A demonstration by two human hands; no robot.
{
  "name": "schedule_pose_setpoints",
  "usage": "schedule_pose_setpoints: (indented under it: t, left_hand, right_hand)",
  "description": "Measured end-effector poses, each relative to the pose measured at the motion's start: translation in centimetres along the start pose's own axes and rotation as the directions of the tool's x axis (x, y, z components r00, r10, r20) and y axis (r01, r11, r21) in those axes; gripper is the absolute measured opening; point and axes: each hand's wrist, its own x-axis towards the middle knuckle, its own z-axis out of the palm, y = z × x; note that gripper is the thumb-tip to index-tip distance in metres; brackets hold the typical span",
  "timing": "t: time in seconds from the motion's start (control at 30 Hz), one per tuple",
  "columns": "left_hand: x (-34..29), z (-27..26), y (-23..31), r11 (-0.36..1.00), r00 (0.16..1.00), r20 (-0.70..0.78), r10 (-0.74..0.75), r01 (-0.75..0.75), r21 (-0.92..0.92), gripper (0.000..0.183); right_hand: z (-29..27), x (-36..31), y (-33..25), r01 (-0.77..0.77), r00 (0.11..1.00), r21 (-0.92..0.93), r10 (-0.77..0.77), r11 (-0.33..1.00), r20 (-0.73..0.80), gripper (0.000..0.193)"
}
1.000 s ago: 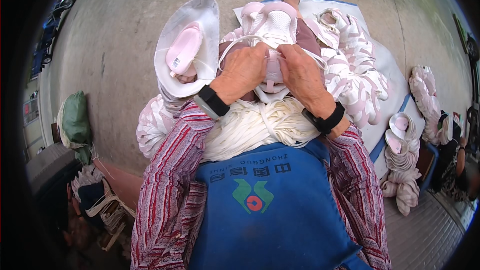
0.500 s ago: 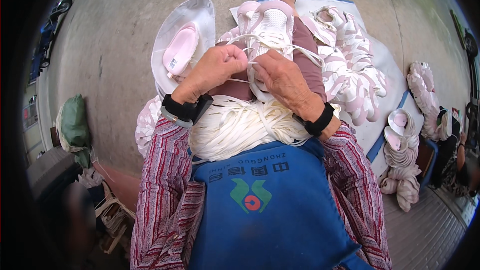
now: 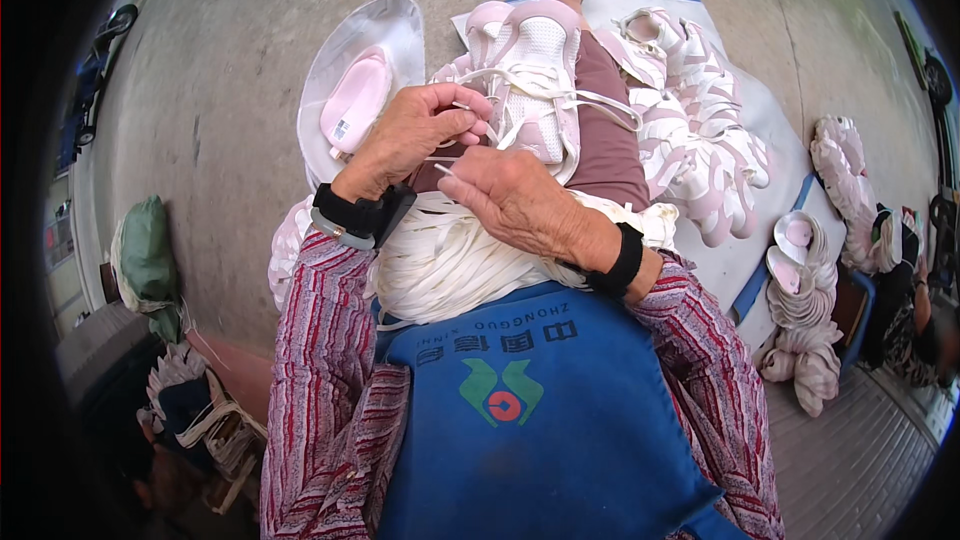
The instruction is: The recorder is lacing and tying the shoelaces of multiple pairs of pink and white sneakers.
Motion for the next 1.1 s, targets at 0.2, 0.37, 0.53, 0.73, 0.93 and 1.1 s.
schedule_pose_setpoints:
  t: [0.2,0.37,0.53,0.73,0.93,1.1]
  left_hand:
    - [0.4,0.6,0.4,0.999,0.999,0.002,0.053,-0.053,0.004,0.023]
    - [0.4,1.6,1.0,0.983,0.997,0.032,0.072,-0.076,0.167,0.02]
    - [1.7,3.0,-0.3,0.902,0.971,0.087,0.222,-0.238,0.361,0.015]
    - [2.1,4.3,-1.6,0.585,0.903,0.122,0.413,-0.366,0.724,0.016]
    - [1.8,5.0,-1.4,0.413,0.876,0.003,0.483,-0.231,0.881,0.015]
    - [2.4,4.7,-1.9,0.373,0.792,-0.004,0.61,-0.283,0.884,0.011]
  right_hand:
    - [3.2,0.0,-3.8,0.312,0.923,0.26,-0.356,0.914,0.147,0.019]
    - [4.5,-0.5,-3.0,0.204,0.92,0.217,-0.262,0.955,0.29,0.019]
    - [5.2,-1.4,-1.8,0.053,0.917,0.085,-0.082,0.995,0.389,0.021]
    - [5.6,-1.2,-1.5,0.016,0.923,0.033,-0.028,0.999,0.384,0.025]
    - [5.4,-1.8,-1.0,0.115,0.914,0.007,-0.108,0.993,0.391,0.026]
    - [3.4,-2.8,-1.0,0.13,0.96,0.078,-0.145,0.988,0.238,0.016]
